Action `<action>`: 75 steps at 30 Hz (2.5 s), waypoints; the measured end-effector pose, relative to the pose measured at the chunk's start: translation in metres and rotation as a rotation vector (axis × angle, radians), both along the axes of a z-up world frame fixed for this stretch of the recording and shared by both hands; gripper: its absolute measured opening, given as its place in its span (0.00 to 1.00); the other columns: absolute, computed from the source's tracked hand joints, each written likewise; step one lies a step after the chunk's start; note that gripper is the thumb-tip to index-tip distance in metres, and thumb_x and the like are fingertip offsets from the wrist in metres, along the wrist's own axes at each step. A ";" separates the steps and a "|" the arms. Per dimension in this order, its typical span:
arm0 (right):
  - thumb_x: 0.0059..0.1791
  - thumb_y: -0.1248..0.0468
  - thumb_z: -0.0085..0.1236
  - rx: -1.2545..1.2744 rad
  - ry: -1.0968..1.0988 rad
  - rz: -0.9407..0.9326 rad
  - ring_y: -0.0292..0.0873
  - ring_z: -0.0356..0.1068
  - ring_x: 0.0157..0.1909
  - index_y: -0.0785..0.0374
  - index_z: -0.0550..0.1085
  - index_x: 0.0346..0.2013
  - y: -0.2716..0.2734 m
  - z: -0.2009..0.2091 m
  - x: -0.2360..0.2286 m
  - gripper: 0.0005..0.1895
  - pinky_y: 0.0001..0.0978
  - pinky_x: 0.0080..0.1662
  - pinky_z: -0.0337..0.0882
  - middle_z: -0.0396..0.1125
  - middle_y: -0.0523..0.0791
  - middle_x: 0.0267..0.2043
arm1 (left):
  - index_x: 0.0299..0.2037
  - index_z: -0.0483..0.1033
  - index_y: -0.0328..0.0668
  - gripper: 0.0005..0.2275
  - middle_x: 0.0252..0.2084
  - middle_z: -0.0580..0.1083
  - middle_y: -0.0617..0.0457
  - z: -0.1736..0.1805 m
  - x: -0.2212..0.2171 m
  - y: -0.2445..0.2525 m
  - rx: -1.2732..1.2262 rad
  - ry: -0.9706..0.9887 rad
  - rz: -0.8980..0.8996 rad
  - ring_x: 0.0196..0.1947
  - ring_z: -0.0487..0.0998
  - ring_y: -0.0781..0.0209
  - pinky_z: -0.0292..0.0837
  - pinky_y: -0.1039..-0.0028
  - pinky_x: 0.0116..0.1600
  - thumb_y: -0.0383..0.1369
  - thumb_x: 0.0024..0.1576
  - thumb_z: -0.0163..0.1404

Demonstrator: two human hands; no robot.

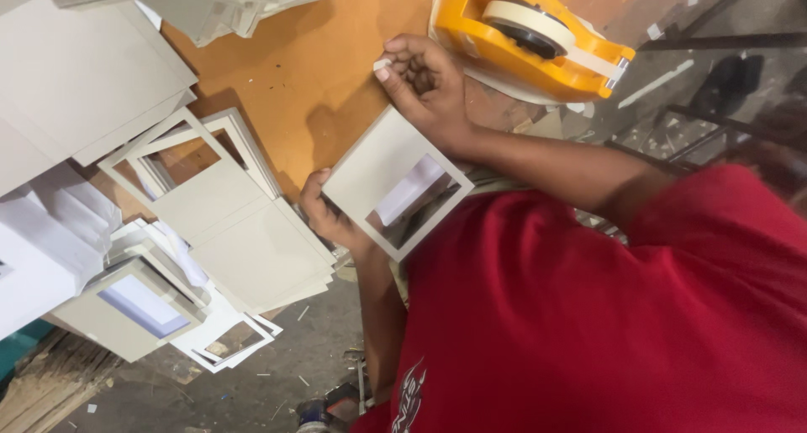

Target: The person assembles white picture frames by hand, inserting backing pieces and securing them with clear tape. The person handles multiple frames one at a time, aligning parts and applying tape to the edges.

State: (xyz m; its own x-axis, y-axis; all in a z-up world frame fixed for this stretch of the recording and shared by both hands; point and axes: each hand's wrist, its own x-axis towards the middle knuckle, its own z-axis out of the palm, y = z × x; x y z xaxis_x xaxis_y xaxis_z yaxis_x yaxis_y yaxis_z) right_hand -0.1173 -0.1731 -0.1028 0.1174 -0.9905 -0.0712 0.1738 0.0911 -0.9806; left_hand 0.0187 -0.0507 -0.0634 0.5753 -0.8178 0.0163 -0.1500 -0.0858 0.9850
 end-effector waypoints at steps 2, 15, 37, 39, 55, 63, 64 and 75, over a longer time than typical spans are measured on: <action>0.59 0.76 0.56 0.007 0.015 -0.017 0.33 0.69 0.51 0.66 0.66 0.60 0.001 -0.001 0.001 0.16 0.25 0.55 0.71 0.68 0.43 0.50 | 0.57 0.66 0.30 0.15 0.42 0.74 0.49 0.001 0.000 0.000 -0.012 -0.021 0.000 0.39 0.76 0.64 0.73 0.77 0.45 0.28 0.63 0.53; 0.60 0.73 0.57 -0.043 -0.029 -0.036 0.32 0.69 0.50 0.66 0.66 0.60 0.000 -0.006 0.006 0.15 0.24 0.53 0.70 0.69 0.42 0.49 | 0.55 0.69 0.29 0.13 0.44 0.72 0.51 -0.002 0.000 0.005 -0.019 0.089 0.032 0.41 0.76 0.65 0.75 0.77 0.47 0.26 0.60 0.49; 0.55 0.73 0.58 -0.100 -0.134 0.080 0.31 0.67 0.43 0.67 0.67 0.56 0.000 -0.022 -0.011 0.15 0.22 0.45 0.68 0.67 0.41 0.44 | 0.52 0.70 0.34 0.08 0.40 0.73 0.55 -0.009 -0.001 0.017 -0.157 0.155 -0.041 0.40 0.74 0.69 0.72 0.80 0.48 0.23 0.64 0.45; 0.55 0.73 0.58 -0.103 -0.156 0.094 0.31 0.67 0.43 0.67 0.67 0.55 -0.002 -0.023 -0.011 0.15 0.22 0.44 0.69 0.67 0.41 0.43 | 0.52 0.71 0.34 0.08 0.38 0.73 0.56 -0.010 0.000 0.018 -0.126 0.158 -0.020 0.38 0.74 0.70 0.71 0.80 0.46 0.23 0.64 0.45; 0.54 0.65 0.58 0.312 -0.135 0.218 0.32 0.70 0.34 0.65 0.75 0.45 0.016 0.041 -0.036 0.07 0.23 0.35 0.70 0.71 0.40 0.36 | 0.55 0.74 0.30 0.14 0.54 0.73 0.48 0.000 0.010 0.022 -0.277 0.045 -0.115 0.56 0.76 0.60 0.71 0.74 0.64 0.17 0.61 0.46; 0.57 0.65 0.56 0.018 0.000 0.227 0.29 0.68 0.41 0.63 0.75 0.47 0.021 0.093 -0.073 0.06 0.20 0.41 0.70 0.70 0.38 0.41 | 0.52 0.72 0.32 0.12 0.43 0.77 0.51 0.072 0.006 0.019 -0.203 0.257 -0.037 0.45 0.78 0.64 0.74 0.78 0.53 0.20 0.59 0.54; 0.57 0.66 0.56 -0.026 -0.021 0.223 0.29 0.66 0.40 0.64 0.75 0.47 0.022 0.101 -0.077 0.06 0.20 0.41 0.68 0.69 0.37 0.43 | 0.51 0.74 0.32 0.11 0.43 0.78 0.51 0.085 0.005 0.019 -0.167 0.188 -0.062 0.44 0.79 0.65 0.74 0.78 0.53 0.20 0.59 0.53; 0.56 0.68 0.61 -0.180 0.173 0.291 0.28 0.66 0.42 0.68 0.77 0.50 0.043 0.160 -0.112 0.08 0.20 0.44 0.68 0.71 0.38 0.42 | 0.49 0.79 0.39 0.11 0.47 0.78 0.51 0.179 -0.010 0.011 -0.250 -1.120 -0.490 0.46 0.79 0.54 0.69 0.61 0.54 0.26 0.56 0.53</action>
